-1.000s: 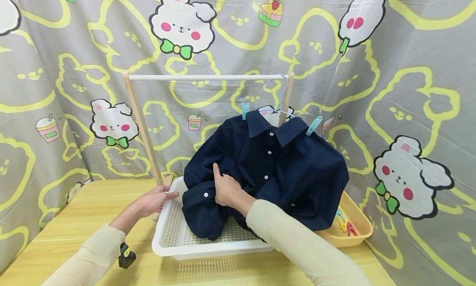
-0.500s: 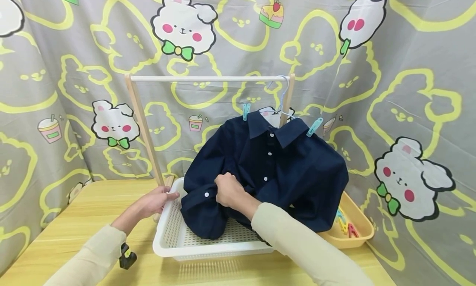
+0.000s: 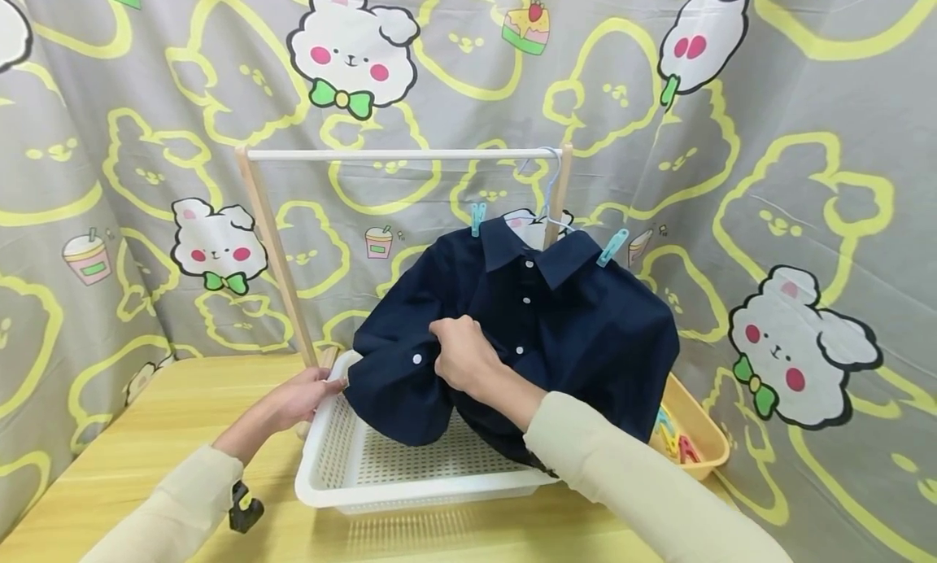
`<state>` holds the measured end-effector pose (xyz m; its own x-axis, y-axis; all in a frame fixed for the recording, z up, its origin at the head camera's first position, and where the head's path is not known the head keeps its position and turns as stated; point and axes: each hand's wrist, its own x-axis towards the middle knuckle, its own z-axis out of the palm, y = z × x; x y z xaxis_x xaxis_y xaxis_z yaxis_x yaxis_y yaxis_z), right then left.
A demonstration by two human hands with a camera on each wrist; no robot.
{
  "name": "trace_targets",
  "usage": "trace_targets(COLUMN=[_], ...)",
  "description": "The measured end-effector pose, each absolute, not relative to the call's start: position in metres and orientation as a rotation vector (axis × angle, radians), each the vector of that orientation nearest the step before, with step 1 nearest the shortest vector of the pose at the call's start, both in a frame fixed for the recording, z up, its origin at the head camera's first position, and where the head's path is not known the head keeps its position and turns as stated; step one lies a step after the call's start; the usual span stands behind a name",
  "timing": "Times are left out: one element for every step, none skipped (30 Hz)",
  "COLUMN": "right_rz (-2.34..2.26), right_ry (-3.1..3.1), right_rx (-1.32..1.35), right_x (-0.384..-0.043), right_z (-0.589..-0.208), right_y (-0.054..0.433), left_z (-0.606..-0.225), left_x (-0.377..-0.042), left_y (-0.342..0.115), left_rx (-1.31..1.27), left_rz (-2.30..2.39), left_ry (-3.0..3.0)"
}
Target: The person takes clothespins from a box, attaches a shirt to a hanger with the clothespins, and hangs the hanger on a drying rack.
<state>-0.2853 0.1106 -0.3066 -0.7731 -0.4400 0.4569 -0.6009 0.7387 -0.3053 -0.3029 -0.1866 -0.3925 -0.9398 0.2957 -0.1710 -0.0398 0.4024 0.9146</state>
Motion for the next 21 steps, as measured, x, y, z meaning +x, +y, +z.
trace_targets(right_rz=[0.630, 0.635, 0.635, 0.638, 0.638, 0.633, 0.630, 0.629, 0.626, 0.623, 0.623, 0.619, 0.617, 0.619, 0.618, 0.622, 0.627, 0.633, 0.639, 0.643, 0.640], right_ry=[-2.567, -2.549, -2.534, -2.522, -2.515, -2.508, -2.504, -2.500, -2.494, -2.493, -2.491, -2.487, -2.483, -2.479, -2.473, -2.467, -2.455, -2.443, -2.433, -2.419, -2.404], right_rx=[0.810, 0.812, 0.814, 0.811, 0.802, 0.790, 0.782, 0.772, 0.761, 0.751, 0.742, 0.733, 0.724, 0.712, 0.703, 0.694, 0.685, 0.678, 0.672, 0.668, 0.662], right_x=[-0.284, -0.283, -0.283, -0.282, -0.282, -0.281, -0.281, -0.281, -0.281, -0.280, -0.280, -0.279, -0.279, -0.279, -0.279, -0.278, -0.278, -0.279, -0.279, -0.279, -0.280], right_z=[-0.302, -0.298, -0.294, -0.290, -0.286, -0.282, -0.279, -0.275, -0.272, -0.268, -0.265, -0.261, -0.257, -0.254, -0.251, -0.249, -0.247, -0.245, -0.244, -0.243, -0.242], right_y=[0.112, 0.113, 0.114, 0.116, 0.117, 0.119, 0.121, 0.122, 0.124, 0.126, 0.129, 0.131, 0.133, 0.136, 0.139, 0.141, 0.144, 0.146, 0.149, 0.151, 0.154], left_z=[-0.392, -0.391, -0.391, -0.390, -0.390, -0.389, -0.389, -0.388, -0.388, -0.388, -0.388, -0.388, -0.387, -0.387, -0.386, -0.386, -0.385, -0.384, -0.384, -0.383, -0.382], left_x=[-0.302, -0.302, -0.301, -0.301, -0.300, -0.300, -0.299, -0.299, -0.299, -0.298, -0.298, -0.297, -0.296, -0.296, -0.295, -0.293, -0.292, -0.291, -0.290, -0.289, -0.287], left_y=[-0.186, -0.185, -0.185, -0.184, -0.184, -0.183, -0.183, -0.182, -0.182, -0.182, -0.182, -0.182, -0.182, -0.183, -0.183, -0.184, -0.186, -0.188, -0.190, -0.193, -0.195], left_rx=[0.224, 0.219, 0.215, 0.204, 0.207, 0.200, 0.196, 0.186, 0.179, 0.171, 0.163, 0.150, 0.144, 0.142, 0.140, 0.140, 0.142, 0.151, 0.168, 0.181, 0.181], left_rz=[1.538, 1.532, 1.529, 1.533, 1.531, 1.536, 1.536, 1.541, 1.539, 1.541, 1.543, 1.548, 1.548, 1.547, 1.547, 1.551, 1.552, 1.550, 1.545, 1.544, 1.550], left_ry=[2.375, 2.388, 2.398, 2.399, 2.399, 2.397, 2.395, 2.394, 2.396, 2.398, 2.400, 2.401, 2.408, 2.412, 2.410, 2.407, 2.404, 2.400, 2.395, 2.385, 2.375])
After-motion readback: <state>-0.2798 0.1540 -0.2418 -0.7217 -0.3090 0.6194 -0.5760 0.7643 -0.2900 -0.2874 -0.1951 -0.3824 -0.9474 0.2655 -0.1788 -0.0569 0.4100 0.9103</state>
